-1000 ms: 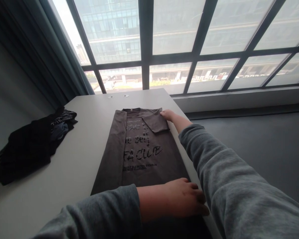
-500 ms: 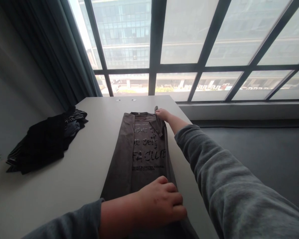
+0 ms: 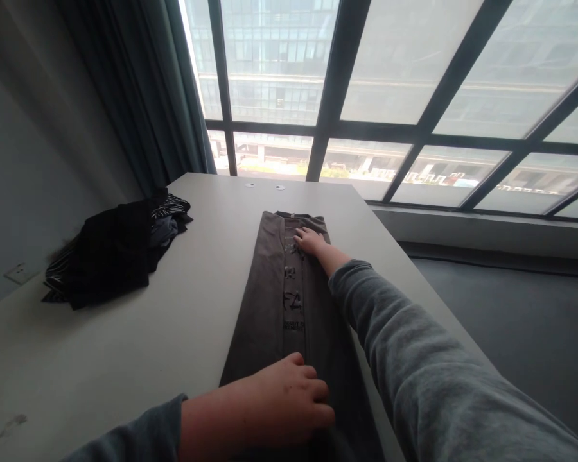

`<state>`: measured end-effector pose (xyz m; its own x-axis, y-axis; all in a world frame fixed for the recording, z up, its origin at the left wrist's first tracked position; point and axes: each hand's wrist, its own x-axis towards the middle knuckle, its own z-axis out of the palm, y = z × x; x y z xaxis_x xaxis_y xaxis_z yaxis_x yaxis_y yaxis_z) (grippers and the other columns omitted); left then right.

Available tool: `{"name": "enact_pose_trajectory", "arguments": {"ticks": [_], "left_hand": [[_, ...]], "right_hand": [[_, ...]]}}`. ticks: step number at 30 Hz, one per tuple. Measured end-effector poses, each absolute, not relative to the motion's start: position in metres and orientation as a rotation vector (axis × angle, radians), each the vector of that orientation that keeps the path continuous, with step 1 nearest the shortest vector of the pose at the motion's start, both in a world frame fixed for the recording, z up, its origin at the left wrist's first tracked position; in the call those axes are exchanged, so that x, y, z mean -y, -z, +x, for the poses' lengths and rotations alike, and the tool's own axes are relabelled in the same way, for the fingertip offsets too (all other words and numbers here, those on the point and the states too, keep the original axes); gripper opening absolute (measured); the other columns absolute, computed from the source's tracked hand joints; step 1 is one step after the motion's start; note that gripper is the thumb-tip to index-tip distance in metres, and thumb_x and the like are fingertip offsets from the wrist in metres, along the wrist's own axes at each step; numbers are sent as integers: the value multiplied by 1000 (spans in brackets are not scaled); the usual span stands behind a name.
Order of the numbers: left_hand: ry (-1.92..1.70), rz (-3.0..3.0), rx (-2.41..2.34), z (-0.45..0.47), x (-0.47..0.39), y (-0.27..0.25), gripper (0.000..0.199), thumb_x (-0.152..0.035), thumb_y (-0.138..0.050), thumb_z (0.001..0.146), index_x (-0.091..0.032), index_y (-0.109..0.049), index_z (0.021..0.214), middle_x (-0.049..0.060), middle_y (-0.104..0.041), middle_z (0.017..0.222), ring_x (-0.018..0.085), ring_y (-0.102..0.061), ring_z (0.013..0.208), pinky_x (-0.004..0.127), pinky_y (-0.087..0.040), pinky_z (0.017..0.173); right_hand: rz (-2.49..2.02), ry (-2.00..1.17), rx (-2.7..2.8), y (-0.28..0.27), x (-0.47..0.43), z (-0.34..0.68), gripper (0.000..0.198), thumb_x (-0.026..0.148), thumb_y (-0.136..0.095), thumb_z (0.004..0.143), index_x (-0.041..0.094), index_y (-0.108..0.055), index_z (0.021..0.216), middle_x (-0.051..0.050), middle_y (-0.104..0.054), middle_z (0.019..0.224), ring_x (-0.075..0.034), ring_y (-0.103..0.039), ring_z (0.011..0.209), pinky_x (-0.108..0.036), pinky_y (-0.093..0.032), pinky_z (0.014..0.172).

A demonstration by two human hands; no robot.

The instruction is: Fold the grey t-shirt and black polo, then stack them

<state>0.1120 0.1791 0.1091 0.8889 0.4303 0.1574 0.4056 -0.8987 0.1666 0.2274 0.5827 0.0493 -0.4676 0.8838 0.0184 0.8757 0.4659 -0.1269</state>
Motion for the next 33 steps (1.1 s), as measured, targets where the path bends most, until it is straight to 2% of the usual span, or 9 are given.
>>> {"name": "enact_pose_trajectory", "arguments": {"ticks": [3,7,11,14,16,22,28,31,33], "left_hand": [[-238,2868,-599,106,-181,-100,20,-38,-78,93,-24,-67,100,0,-71,97,19,-63,83,40,-43,77],[-257,2779,-575,105,-185,-91,31,-54,-68,100,-23,-69,95,0,-73,96,20,-66,86,40,-43,77],[-346,2724,-733,105,-188,-83,20,-40,-58,108,-24,-70,111,3,-75,120,21,-67,111,39,-47,90],[-400,2663,-810,105,-189,-72,39,-45,-64,104,-25,-64,138,7,-62,153,29,-54,143,47,-42,115],[-384,2629,-813,106,-188,-66,51,-50,-65,103,-26,-60,147,9,-56,161,33,-47,151,55,-36,124],[-366,2597,-838,102,-186,-67,59,-57,-64,101,-28,-57,153,9,-46,169,34,-38,159,59,-29,131],[-369,2596,-1350,32,-182,-78,68,-37,-70,99,-27,-47,162,10,-35,176,37,-34,161,60,-32,130],[-314,2573,-1421,-15,-163,-83,64,-24,-70,96,-32,-53,157,8,-46,170,34,-49,152,55,-43,123],[-276,2557,-1356,-37,-144,-84,52,-14,-64,97,-36,-65,144,3,-63,156,27,-63,138,48,-50,116]], "right_hand": [[-1696,-219,2581,-33,-577,228,65,56,-33,112,25,-37,170,-14,-27,178,-35,-26,163,-66,-20,129],[-1710,-284,2492,-24,-576,230,72,58,-29,111,22,-25,174,-11,-21,180,-31,-20,166,-61,-12,133],[-1702,-288,2469,-22,-575,231,71,57,-29,112,19,-31,172,-12,-23,179,-32,-20,166,-61,-12,133],[-1658,-272,2439,-23,-571,231,66,53,-32,112,19,-39,168,-12,-30,177,-32,-25,164,-62,-14,132],[-1576,-233,2407,-27,-565,230,58,47,-34,113,19,-49,161,-13,-40,172,-31,-33,160,-62,-17,131],[-1205,-62,2305,-46,-508,238,42,32,-44,108,17,-67,141,-16,-57,157,-30,-51,146,-59,-20,132],[-868,-259,2552,-60,-357,300,46,30,-55,106,20,-61,150,-16,-42,170,-32,-36,160,-56,-34,130],[-745,-356,2692,-66,-273,350,44,22,-59,103,29,-66,146,-9,-46,169,-32,-37,160,-59,-36,130],[-779,-392,2675,-65,-226,383,38,18,-59,103,30,-73,136,-8,-58,159,-29,-50,152,-55,-39,129]]}}
